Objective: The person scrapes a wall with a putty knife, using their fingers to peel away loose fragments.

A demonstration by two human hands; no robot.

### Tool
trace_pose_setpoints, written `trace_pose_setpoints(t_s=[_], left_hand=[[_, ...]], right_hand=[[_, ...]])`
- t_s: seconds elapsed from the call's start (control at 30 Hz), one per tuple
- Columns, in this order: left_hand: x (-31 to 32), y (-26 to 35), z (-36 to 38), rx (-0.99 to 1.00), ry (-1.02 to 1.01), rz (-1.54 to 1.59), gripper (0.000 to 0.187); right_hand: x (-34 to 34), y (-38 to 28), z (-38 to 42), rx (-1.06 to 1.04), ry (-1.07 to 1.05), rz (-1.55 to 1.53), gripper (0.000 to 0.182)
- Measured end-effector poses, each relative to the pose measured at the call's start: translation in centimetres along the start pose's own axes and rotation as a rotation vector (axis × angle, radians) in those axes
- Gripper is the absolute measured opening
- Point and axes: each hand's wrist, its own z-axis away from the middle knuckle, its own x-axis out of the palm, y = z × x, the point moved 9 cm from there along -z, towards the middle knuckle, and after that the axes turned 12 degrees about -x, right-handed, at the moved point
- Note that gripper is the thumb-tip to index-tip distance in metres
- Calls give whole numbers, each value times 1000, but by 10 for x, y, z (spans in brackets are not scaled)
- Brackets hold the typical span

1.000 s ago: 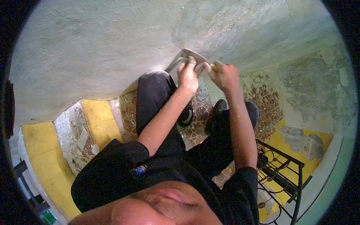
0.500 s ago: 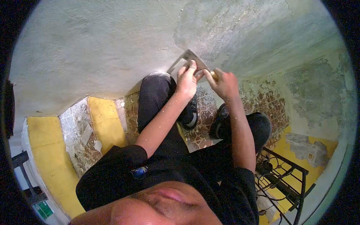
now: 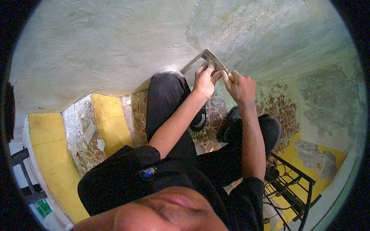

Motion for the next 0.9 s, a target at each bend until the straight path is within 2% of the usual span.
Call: trace_pose_setpoints(t_s=[0.2,0.37,0.5,0.67,0.9], left_hand=[[6,5,3,22,-33,18,13],[1,9,11,-1,38,-26,13],[-9,13,7,5,73,-61,10],[-8,21,14,32,80,-88,13],[-9,40,28,84,223,-261,11]], right_hand=[[-5,-4,-5,-10,15,39,47],[0,-10,1,-7,52,18,50],[6,-9,8,106,53,-106,53],[19,-5,9,194,-51,-166,54],[46,-5,19,302,-20,-324,58]])
